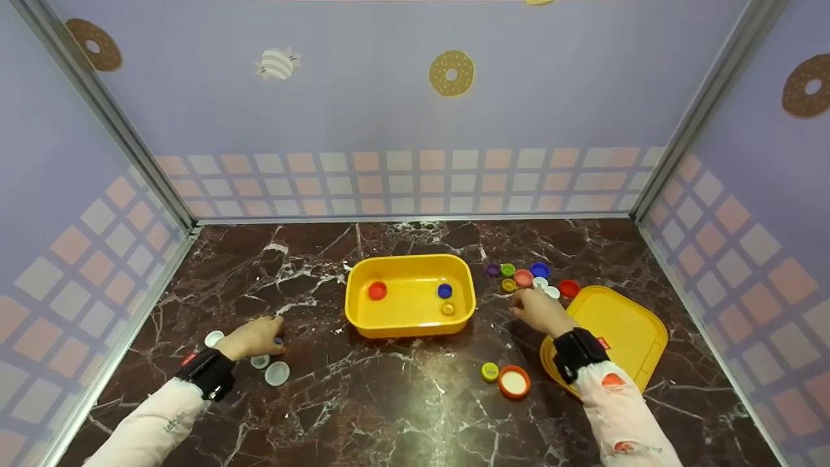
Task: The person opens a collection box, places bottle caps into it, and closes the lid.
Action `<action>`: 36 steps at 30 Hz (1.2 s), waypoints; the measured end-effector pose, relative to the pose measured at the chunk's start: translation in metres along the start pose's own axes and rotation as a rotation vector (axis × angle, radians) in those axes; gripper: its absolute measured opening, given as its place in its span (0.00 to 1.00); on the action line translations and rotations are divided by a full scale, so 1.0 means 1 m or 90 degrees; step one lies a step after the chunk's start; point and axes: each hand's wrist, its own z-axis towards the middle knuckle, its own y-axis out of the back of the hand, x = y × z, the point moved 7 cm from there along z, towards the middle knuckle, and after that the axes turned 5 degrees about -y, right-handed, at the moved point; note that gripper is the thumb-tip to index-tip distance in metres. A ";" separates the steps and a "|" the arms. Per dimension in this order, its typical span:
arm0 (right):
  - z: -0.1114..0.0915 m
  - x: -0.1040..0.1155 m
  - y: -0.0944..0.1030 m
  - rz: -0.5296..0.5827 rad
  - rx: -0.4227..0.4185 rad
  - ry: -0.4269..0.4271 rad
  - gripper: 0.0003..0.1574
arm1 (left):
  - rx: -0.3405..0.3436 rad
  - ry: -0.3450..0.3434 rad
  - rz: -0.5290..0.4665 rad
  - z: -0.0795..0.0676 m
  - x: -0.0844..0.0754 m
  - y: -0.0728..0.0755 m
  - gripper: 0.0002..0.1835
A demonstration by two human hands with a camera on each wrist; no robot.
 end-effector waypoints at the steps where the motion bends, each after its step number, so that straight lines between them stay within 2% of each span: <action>1: 0.000 0.000 0.000 0.001 0.001 0.000 0.05 | -0.006 -0.008 -0.001 0.001 -0.001 0.000 0.22; 6: 0.000 0.000 -0.002 0.005 0.001 0.007 0.04 | -0.038 -0.033 -0.008 0.003 -0.004 0.001 0.16; 9: 0.000 0.000 -0.002 0.005 0.000 0.014 0.03 | -0.065 -0.036 -0.008 0.005 -0.006 0.006 0.15; 17: -0.002 -0.001 -0.001 0.008 0.003 0.016 0.03 | -0.131 -0.050 0.007 0.019 -0.020 0.032 0.21; 21: -0.002 -0.001 -0.001 0.011 0.000 0.019 0.03 | -0.180 -0.071 0.011 0.027 -0.033 0.046 0.19; 29: -0.004 0.000 -0.004 0.009 0.004 0.023 0.03 | -0.300 -0.146 0.017 0.039 -0.065 0.071 0.11; 32: -0.004 -0.001 -0.005 0.008 0.005 0.025 0.03 | -0.327 -0.174 0.025 0.042 -0.077 0.078 0.11; 36: -0.005 -0.003 -0.006 0.008 0.008 0.007 0.04 | -0.325 -0.188 0.046 0.049 -0.093 0.084 0.10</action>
